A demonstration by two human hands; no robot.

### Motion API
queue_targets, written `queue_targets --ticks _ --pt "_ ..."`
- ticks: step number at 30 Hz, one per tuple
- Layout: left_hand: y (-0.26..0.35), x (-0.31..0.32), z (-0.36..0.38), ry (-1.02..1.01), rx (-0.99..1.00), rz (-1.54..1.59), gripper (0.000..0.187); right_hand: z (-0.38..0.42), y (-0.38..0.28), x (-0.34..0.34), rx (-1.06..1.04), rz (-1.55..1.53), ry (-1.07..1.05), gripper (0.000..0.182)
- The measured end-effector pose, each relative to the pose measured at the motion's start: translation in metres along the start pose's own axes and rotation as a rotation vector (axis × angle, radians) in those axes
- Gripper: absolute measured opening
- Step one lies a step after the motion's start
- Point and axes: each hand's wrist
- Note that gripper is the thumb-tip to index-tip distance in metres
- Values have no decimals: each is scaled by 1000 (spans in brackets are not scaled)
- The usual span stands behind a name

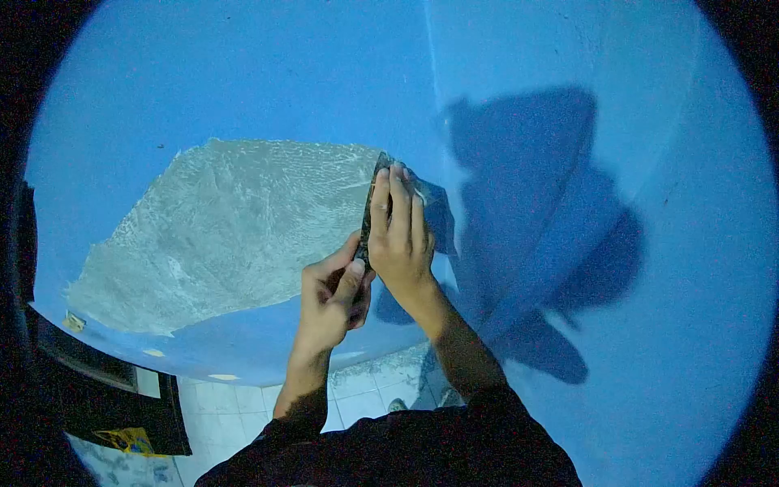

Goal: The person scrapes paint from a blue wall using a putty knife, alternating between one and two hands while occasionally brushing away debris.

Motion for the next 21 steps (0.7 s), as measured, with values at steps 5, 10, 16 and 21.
queue_targets --ticks 5,10,16,21 --pt "31 -12 -12 -10 -71 -176 40 -2 -20 -2 96 76 -21 38" --pt "3 -9 -7 -22 -34 -116 39 3 -8 8 79 90 55 35" --pt "24 -25 -18 -110 -28 -175 37 0 -23 5 123 144 28 36" --pt "11 -25 -18 -87 -46 -177 36 -2 -21 7 111 166 62 37"
Point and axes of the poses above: each hand's wrist, its own z-axis away from the middle knuckle, its own x-axis out of the palm, y = z × x, and after that the axes turned 12 degrees about x, right-handed
